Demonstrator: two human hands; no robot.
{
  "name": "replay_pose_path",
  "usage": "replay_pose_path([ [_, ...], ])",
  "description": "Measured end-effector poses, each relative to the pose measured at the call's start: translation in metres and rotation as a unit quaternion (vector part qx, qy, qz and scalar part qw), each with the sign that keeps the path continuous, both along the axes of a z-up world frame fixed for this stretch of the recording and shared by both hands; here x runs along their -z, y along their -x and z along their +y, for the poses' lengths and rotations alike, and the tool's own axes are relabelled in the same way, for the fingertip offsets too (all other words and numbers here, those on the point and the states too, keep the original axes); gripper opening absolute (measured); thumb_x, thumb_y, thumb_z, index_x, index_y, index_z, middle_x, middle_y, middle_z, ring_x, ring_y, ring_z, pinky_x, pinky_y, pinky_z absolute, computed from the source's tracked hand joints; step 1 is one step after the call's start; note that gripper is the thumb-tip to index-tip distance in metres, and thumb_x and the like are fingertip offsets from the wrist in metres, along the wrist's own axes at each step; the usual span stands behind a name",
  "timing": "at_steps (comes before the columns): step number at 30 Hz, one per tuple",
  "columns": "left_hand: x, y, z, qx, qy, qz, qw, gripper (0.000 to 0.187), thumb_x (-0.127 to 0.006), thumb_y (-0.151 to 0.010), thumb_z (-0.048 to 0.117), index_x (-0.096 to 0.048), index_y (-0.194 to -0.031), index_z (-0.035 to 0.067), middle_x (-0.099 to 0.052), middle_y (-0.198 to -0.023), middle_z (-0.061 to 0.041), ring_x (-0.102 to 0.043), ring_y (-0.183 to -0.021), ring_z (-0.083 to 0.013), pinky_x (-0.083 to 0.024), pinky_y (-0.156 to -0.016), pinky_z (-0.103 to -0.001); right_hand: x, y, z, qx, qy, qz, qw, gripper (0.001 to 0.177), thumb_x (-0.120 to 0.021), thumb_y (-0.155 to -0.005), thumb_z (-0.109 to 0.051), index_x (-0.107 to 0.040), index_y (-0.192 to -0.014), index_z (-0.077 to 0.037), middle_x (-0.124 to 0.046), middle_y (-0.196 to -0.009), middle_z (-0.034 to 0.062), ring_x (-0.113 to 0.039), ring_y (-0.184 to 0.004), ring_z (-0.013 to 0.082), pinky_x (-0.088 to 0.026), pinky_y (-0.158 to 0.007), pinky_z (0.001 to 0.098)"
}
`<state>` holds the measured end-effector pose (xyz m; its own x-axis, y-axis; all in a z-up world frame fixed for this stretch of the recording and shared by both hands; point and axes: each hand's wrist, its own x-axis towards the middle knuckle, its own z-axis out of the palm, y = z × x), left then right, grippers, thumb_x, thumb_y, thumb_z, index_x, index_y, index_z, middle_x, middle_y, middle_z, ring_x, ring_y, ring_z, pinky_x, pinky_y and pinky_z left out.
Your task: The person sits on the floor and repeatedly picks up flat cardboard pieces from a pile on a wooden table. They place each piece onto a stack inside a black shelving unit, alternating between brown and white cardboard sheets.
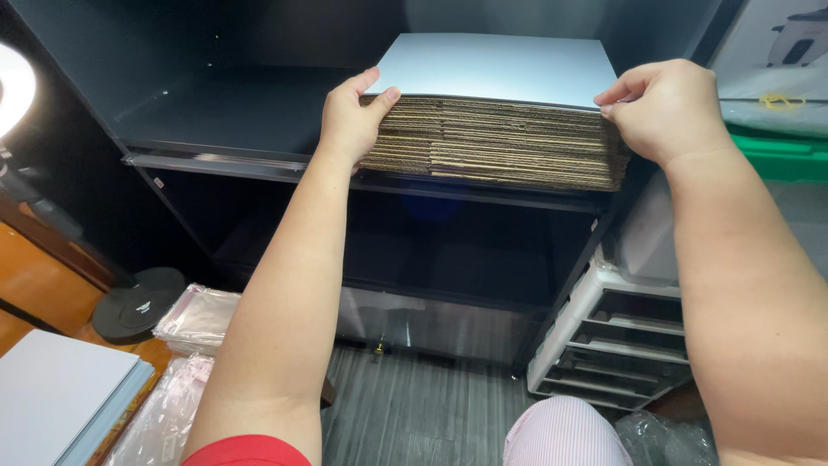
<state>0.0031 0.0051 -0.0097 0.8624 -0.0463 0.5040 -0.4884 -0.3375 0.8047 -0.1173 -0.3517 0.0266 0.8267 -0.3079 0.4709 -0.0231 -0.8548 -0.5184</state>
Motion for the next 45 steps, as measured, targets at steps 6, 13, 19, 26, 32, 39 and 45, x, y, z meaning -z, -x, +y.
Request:
replay_pose_path([
  [6,0.004,0.000,0.001,0.002,0.023,0.009,1.000,0.052,-0.068,-0.097,0.024,-0.056,-0.145,0.008,-0.055,-0.153,-0.012,-0.049,-0.146,-0.0270,-0.038,-0.121,-0.040,0.018,-0.010,-0.002,0.040,0.136,-0.018,0.990,0.037,-0.057,-0.084,-0.010,-0.083,-0.103,-0.029,-0.078,-0.095,0.0002,-0.069,-0.096,0.0328,-0.054,-0.085,0.0444],
  [13,0.003,0.014,0.008,-0.077,-0.023,-0.033,0.996,0.033,-0.060,-0.099,0.019,-0.071,-0.130,0.016,-0.071,-0.136,-0.005,-0.065,-0.130,-0.0216,-0.050,-0.113,-0.034,0.055,-0.022,0.011,0.094,0.310,-0.092,0.942,0.034,-0.058,-0.073,-0.006,-0.069,-0.105,-0.012,-0.065,-0.097,0.0138,-0.067,-0.081,0.0415,-0.052,-0.060,0.0508],
  [19,0.005,0.012,0.011,-0.114,-0.096,-0.108,0.983,0.029,-0.061,-0.099,0.017,-0.075,-0.124,0.015,-0.074,-0.128,-0.006,-0.068,-0.121,-0.0236,-0.055,-0.103,-0.039,0.089,-0.016,0.042,0.110,0.383,-0.195,0.896,0.048,-0.055,-0.089,-0.010,-0.054,-0.136,-0.002,-0.055,-0.128,0.0283,-0.048,-0.127,0.0467,-0.043,-0.101,0.0526],
  [26,0.003,0.009,0.013,-0.104,-0.082,-0.117,0.984,0.025,-0.066,-0.096,0.016,-0.079,-0.117,0.014,-0.078,-0.119,-0.005,-0.073,-0.114,-0.0209,-0.057,-0.101,-0.034,0.083,0.005,0.067,0.103,0.270,-0.153,0.945,0.061,-0.058,-0.098,-0.020,-0.045,-0.155,-0.002,-0.043,-0.153,0.0248,-0.028,-0.146,0.0410,-0.028,-0.110,0.0676],
  [32,0.006,0.021,0.009,-0.106,-0.048,-0.111,0.987,0.025,-0.063,-0.098,0.016,-0.078,-0.118,0.013,-0.077,-0.122,-0.006,-0.071,-0.118,-0.0230,-0.055,-0.106,-0.037,0.088,0.002,0.061,0.117,0.293,-0.196,0.928,0.061,-0.061,-0.095,-0.025,-0.051,-0.152,-0.007,-0.045,-0.148,0.0196,-0.031,-0.144,0.0358,-0.045,-0.100,0.0528],
  [39,0.017,0.023,0.006,-0.159,-0.098,-0.147,0.971,0.028,-0.057,-0.101,0.022,-0.077,-0.121,0.020,-0.076,-0.126,0.000,-0.069,-0.119,-0.0221,-0.059,-0.093,-0.039,0.089,0.003,0.060,0.099,0.273,-0.193,0.937,0.060,-0.062,-0.096,-0.024,-0.048,-0.152,-0.009,-0.041,-0.149,0.0160,-0.028,-0.146,0.0344,-0.054,-0.093,0.0519],
  [45,0.041,0.024,0.010,-0.180,-0.190,-0.194,0.945,0.043,-0.042,-0.106,0.019,-0.058,-0.145,0.015,-0.056,-0.152,-0.003,-0.052,-0.142,-0.0230,-0.052,-0.106,-0.043,0.091,0.002,0.059,0.074,0.278,-0.205,0.936,0.059,-0.062,-0.099,-0.024,-0.050,-0.153,-0.003,-0.041,-0.152,0.0231,-0.025,-0.147,0.0382,-0.055,-0.095,0.0580],
])
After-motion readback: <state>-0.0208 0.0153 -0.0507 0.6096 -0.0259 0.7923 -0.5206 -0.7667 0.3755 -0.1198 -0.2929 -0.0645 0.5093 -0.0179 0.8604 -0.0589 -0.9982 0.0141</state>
